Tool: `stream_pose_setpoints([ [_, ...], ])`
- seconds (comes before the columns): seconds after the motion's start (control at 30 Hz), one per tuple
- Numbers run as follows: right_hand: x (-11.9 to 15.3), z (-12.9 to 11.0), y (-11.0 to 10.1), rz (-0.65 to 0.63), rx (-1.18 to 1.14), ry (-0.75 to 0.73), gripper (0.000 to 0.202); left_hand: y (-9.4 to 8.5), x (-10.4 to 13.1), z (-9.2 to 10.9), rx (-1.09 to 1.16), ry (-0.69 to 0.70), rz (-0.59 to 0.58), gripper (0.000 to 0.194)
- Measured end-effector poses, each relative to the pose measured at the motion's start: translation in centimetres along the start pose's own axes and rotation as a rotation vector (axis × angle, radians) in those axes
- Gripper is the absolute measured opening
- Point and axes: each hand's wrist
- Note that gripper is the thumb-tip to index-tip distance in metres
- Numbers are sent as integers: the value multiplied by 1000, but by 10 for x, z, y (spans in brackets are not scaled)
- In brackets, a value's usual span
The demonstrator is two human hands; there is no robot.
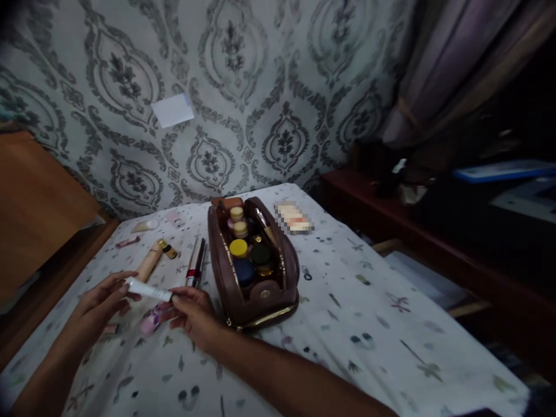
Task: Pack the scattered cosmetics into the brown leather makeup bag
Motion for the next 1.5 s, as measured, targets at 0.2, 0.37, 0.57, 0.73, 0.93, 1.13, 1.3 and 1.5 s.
stream_pose_setpoints([
  [0.2,-5,9,-9,-30,-34,-18,66,-1,-3,12,-145,42,-20,58],
  [0.37,-8,12,-12,-71,-38,-13,68,-2,-3,27,-242,59,37,63],
  [0.57,-11,10,-13,-85,-31,7,72,5,-5,51,-239,45,47,68],
  [0.73,-12,10,-15,-120,-24,9,69,19,-6,66,-208,66,41,68],
  [0.93,-13,13,-16,-120,-20,-9,67,32,-16,46,-196,116,21,55],
  [1.13,-15,17,-15,-85,-47,11,56,57,-15,35,-217,95,-104,41],
  [1.3,-20,21,-16,-66,-66,15,51,68,-16,32,-187,47,-180,47],
  [1.5,-19,17,-15,-104,-20,56,59,66,-18,41,-378,257,-107,46],
])
Point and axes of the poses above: each hand's wrist, its own x-axis away from the middle knuckle, its own y-axis out of the palm, z = x × y, and after that the axes turned 10 degrees about -z, right-handed
